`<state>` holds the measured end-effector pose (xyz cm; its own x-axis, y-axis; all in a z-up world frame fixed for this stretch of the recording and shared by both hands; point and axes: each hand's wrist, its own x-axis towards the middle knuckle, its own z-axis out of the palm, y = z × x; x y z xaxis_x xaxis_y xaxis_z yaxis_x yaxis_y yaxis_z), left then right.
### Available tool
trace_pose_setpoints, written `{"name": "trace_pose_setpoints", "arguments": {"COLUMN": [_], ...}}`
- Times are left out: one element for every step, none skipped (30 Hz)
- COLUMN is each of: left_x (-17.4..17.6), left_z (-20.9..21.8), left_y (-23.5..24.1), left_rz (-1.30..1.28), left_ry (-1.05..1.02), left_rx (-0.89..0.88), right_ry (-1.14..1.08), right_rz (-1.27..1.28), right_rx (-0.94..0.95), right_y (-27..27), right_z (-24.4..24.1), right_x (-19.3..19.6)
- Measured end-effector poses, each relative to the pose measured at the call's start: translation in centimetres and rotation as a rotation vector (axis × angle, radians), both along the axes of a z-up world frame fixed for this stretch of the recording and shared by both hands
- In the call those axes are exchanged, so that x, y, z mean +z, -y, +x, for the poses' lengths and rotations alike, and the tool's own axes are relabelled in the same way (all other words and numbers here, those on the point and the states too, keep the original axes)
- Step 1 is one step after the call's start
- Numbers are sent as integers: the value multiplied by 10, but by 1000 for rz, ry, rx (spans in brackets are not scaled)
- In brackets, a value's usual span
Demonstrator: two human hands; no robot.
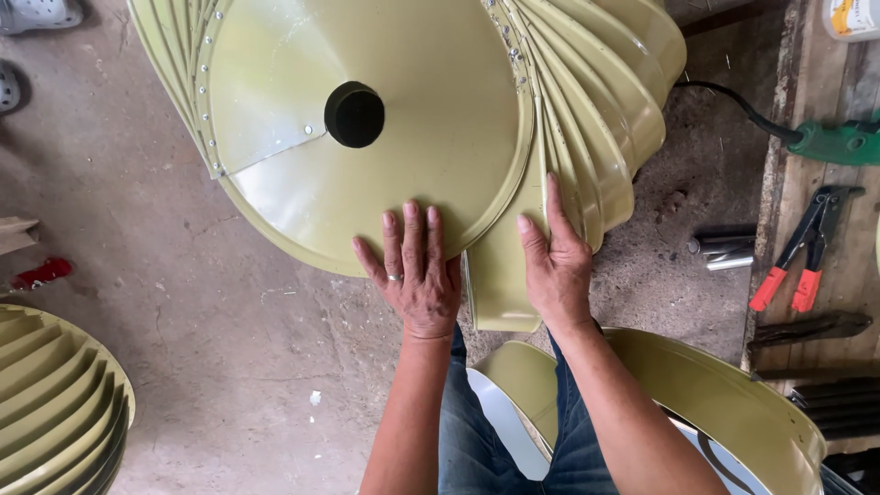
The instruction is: Assembling the metal blades of a turbine ventilator to a circular base using a drill and a riveter.
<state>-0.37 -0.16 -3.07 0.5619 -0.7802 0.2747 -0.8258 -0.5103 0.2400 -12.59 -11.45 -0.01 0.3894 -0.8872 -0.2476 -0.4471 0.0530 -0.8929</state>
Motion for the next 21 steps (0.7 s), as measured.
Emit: {"name": "trace_pose_setpoints", "arguments": {"left_x": [1,4,2,0,-2,-3,-4,-3,-2,-3,-3,-2,-1,-1,1,3,5,6,7,7,7], "left_z": [0,0,-1,-1,-2,-1,0,0,-2,-2,-2,-1,-1,-2,-4,-4,-3,-4,-4,-4,-5], "left_y": [2,1,-2,-2,-2,1,4,3,1,0,0,1,2,2,1,2,3,3,3,4,5], "left_rz": [5,12,17,14,12,9,-1,-4,1,-3,-7,-8,-9,-8,-7,-11,-14,-16,-20,-25,-29], "left_ry": [-9,-14,-12,-6,0,3,21,39,42,39,36,39,34,23,21,7,-7,-8,-21,-32,-31], "left_rx": [1,4,6,9,12,11,11,14,16,14,12,11,16,20,19,19,20,17,20,25,26], "right_ry": [-36,-69,-66,-40,-13,-10,-26,-40,-37,-32,-28,-25,-23,-26,-28,-26,-24,-25,-3,23,24], "right_rz": [-15,-27,-22,-32,-43,-45,-56,-58,-53,-38,-23,-24,-26,-25,-24,-51,-77,-79,-81,-86,-89], "right_rx": [15,32,34,34,35,33,43,56,58,42,26,25,26,28,27,46,65,63,76,92,93], "right_y": [1,1,0,1,2,4,5,4,3,4,5,6,6,5,5,6,7,7,7,8,9], "right_z": [0,0,0,-1,-2,-1,0,0,0,1,2,2,2,0,-2,-2,-1,-3,-5,-6,-6], "right_x": [0,-1,-1,-2,-2,-2,-1,-1,0,1,2,1,1,1,0,-1,-3,-2,-2,-3,-2]}}
